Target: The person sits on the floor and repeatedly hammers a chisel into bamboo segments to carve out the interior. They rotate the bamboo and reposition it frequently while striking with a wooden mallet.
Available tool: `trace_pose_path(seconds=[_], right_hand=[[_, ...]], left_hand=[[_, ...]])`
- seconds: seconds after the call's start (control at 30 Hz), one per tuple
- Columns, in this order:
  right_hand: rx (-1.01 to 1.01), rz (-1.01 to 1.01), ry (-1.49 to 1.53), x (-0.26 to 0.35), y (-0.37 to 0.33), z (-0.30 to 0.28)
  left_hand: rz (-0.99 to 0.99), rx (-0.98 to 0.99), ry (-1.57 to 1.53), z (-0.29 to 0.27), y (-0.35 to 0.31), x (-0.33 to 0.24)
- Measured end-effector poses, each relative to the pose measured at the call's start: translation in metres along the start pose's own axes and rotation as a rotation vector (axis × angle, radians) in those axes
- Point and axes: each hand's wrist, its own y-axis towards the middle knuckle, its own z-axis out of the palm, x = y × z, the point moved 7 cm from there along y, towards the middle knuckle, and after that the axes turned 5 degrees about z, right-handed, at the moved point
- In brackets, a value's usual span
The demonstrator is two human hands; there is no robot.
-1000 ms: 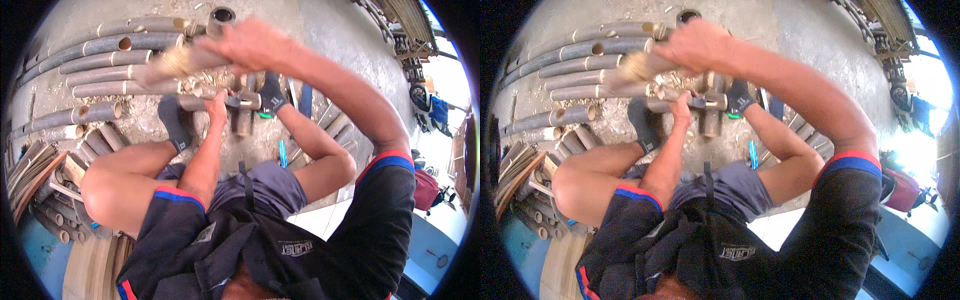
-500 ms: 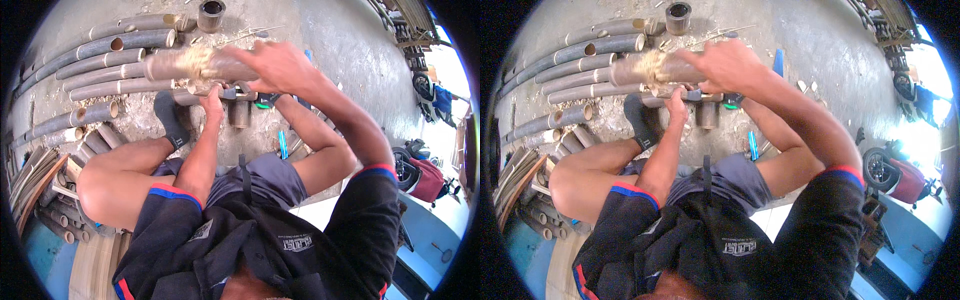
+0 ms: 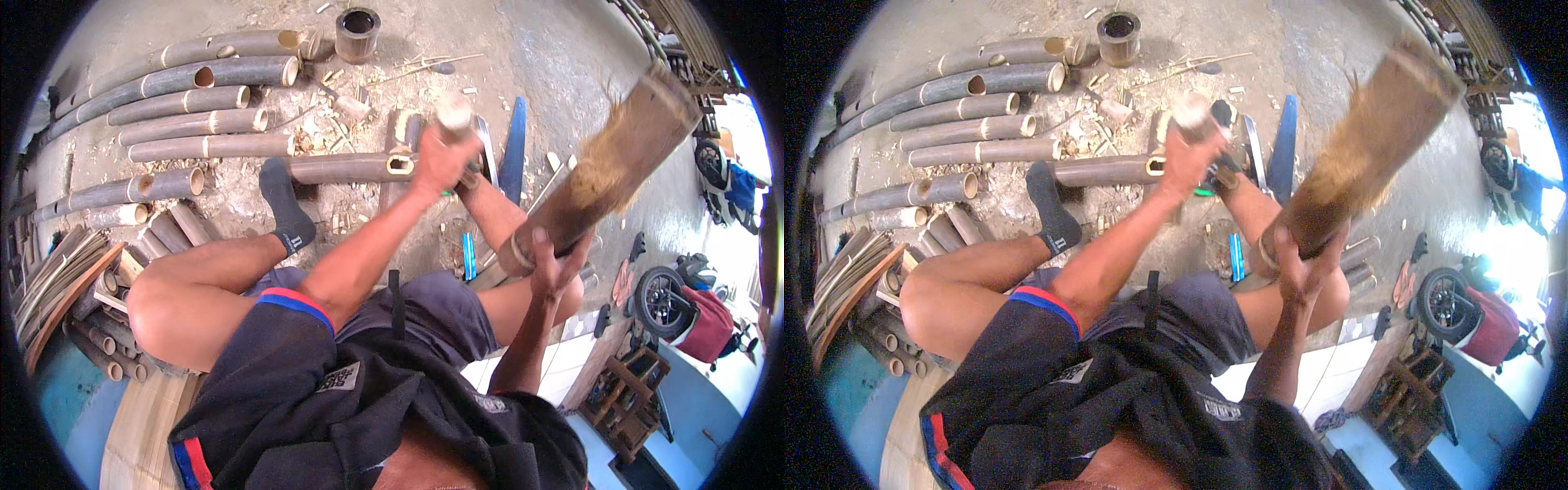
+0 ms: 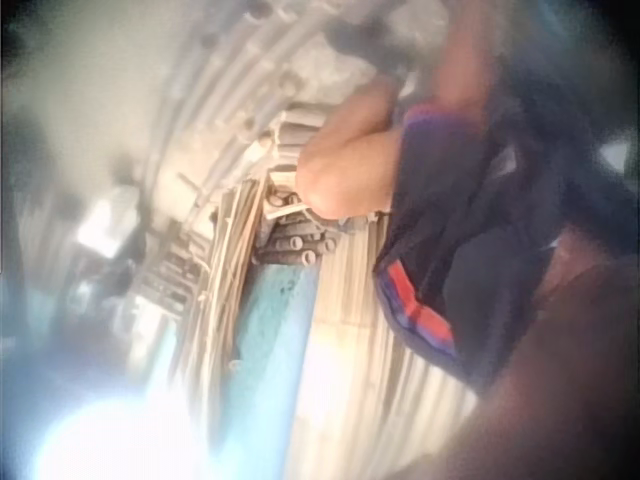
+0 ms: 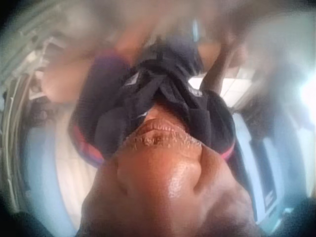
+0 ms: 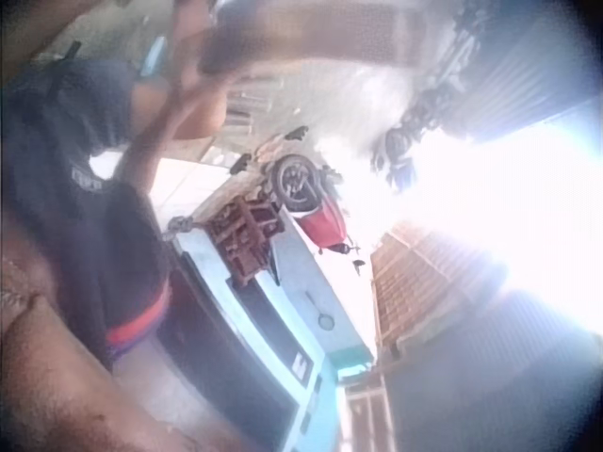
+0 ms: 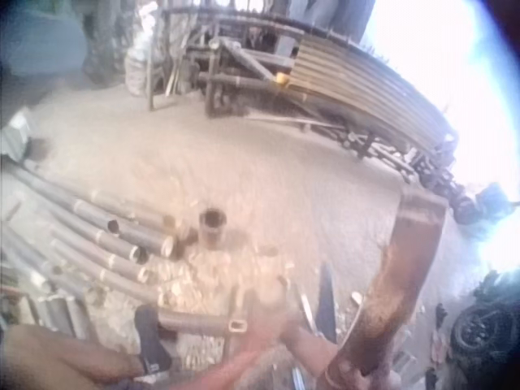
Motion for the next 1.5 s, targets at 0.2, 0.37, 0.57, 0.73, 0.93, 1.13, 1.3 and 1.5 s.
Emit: trace_pose_path(seconds=[0.2,0.37,0.57,0.73,0.93,1.13,1.3,1.5], right_hand=[[0.044,0.318,0.091,-0.053,-0.025,-0.008],[0.055,0.395,0.149,-0.068,-0.028,0.012],[0.100,0.366,0.160,-0.070,-0.017,0.021],[-0.004,0.353,0.241,-0.075,-0.026,0.006],[-0.103,0.203,0.199,-0.069,-0.040,0.008],[0.074,0.499,0.506,-0.042,-0.067,0.033],[0.128,0.497,0.351,-0.054,-0.101,0.017],[0.118,0.505,0.270,-0.058,-0.110,0.013]], left_hand=[[0.186,-0.425,-0.297,-0.112,0.166,-0.042],[0.201,-0.527,-0.295,-0.131,0.251,-0.056],[0.162,-0.492,-0.030,-0.182,0.317,0.002],[0.235,-0.486,0.152,-0.156,0.296,0.000],[0.455,-0.143,0.541,-0.056,0.169,-0.065],[0.409,0.381,0.735,0.018,-0.006,0.007],[0.318,0.535,0.783,0.019,-0.048,0.052],[0.341,0.529,0.778,0.016,-0.043,0.055]])
